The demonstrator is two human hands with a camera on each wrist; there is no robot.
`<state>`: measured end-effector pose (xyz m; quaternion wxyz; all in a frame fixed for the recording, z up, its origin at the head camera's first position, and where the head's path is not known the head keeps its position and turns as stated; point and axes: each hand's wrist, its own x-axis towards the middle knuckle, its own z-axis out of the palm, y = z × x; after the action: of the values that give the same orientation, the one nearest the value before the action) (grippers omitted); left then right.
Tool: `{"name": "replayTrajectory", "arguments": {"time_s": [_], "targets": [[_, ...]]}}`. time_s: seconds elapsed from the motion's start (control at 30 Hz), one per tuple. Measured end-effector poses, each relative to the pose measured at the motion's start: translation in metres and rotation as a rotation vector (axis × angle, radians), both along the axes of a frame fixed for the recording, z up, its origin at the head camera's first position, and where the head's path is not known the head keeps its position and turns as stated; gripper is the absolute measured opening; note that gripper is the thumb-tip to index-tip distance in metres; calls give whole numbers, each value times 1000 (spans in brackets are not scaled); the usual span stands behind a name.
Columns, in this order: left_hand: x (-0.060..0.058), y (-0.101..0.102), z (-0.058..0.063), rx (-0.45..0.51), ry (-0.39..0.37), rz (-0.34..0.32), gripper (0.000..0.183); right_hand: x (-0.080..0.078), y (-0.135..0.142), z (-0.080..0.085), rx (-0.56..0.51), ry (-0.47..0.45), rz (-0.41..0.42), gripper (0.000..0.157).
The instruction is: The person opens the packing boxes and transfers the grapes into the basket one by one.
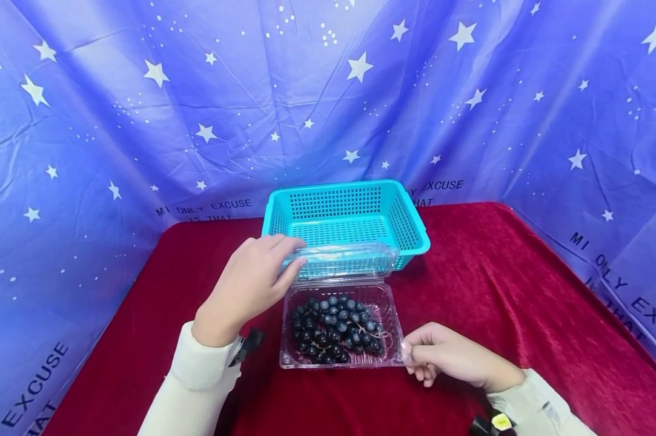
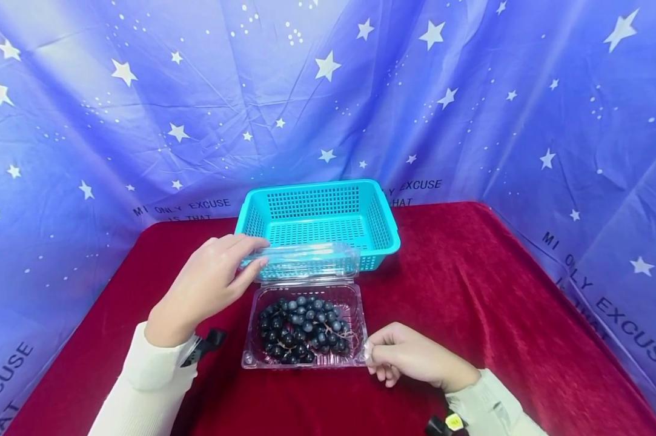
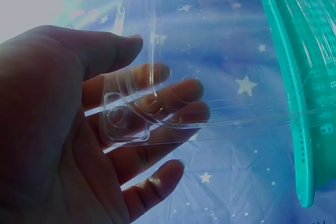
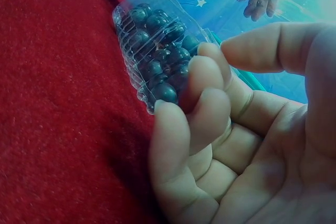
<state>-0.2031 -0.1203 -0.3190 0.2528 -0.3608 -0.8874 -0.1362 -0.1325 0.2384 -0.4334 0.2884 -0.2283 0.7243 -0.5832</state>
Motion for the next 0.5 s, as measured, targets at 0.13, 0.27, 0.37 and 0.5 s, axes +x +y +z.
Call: {"name": "replayTrajectory", "arguments": {"time_s": [0.13, 0.27, 0.37, 0.5], "targets": [[-2, 0, -1, 24, -6, -10, 28, 0, 0, 1, 4, 3, 1, 20], [-3, -2, -1, 71, -32, -17, 28, 0, 0, 1, 6, 5, -5, 19], [-2, -3, -1, 122, -37, -18, 29, -1, 1, 1, 7, 1, -10, 19], [-2, -3, 0, 193, -10, -21, 30, -1, 2, 1, 6, -6, -7, 20]]}}
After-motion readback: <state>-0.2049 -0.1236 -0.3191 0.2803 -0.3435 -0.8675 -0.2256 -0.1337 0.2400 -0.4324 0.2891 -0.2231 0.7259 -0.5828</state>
